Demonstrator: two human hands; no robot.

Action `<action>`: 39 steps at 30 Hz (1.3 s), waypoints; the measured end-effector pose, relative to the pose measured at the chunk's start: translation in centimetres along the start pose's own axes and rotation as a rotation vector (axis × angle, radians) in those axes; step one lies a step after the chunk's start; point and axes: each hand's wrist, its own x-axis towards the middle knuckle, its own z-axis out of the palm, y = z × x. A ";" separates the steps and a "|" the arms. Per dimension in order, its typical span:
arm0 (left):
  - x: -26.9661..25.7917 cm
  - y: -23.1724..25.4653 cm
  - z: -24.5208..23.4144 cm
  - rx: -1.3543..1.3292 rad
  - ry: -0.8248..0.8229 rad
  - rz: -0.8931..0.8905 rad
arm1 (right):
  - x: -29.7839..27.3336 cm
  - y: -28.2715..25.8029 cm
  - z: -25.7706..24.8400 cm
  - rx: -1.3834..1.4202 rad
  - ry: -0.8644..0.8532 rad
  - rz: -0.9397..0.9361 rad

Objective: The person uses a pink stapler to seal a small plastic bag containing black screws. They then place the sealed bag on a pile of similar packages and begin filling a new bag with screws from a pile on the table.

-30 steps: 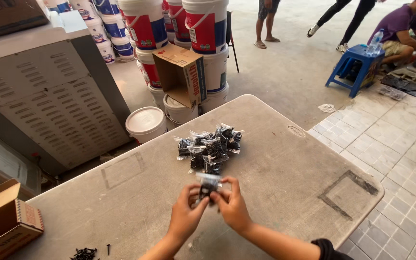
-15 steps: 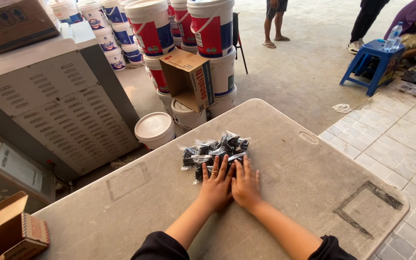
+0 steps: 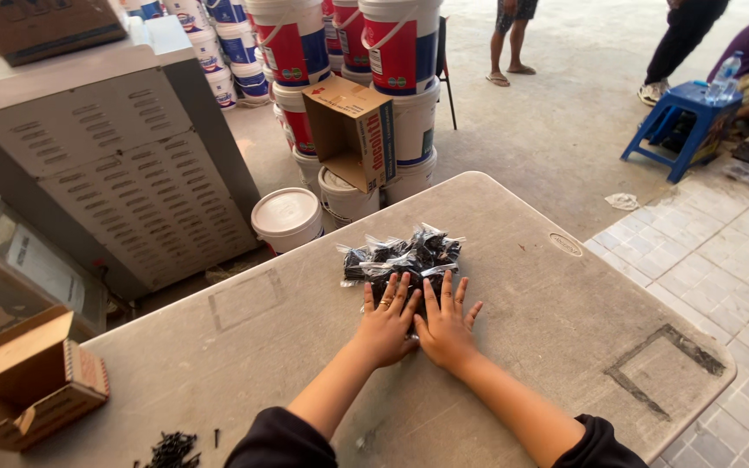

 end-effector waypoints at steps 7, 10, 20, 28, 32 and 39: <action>-14.9 -2.6 -10.0 -0.116 -0.268 -0.015 | -6.7 -8.5 -0.1 0.179 0.163 -0.434; -23.7 -3.4 -11.7 -0.246 -0.231 -0.140 | -10.8 -13.2 -0.1 0.233 -0.001 -0.650; -56.3 -9.3 -6.3 0.100 -0.070 -0.502 | -23.5 -30.8 2.9 0.732 -0.384 -1.239; -65.4 -10.7 -8.4 -0.139 -0.120 -0.651 | -28.4 -44.2 5.8 0.638 -0.049 -1.259; -65.0 -9.2 -11.2 -0.212 0.145 -0.569 | -28.2 -46.7 7.2 0.651 -0.071 -1.181; -65.2 -8.4 -15.4 -0.076 -0.119 -0.575 | -28.6 -47.9 7.4 0.442 0.024 -1.249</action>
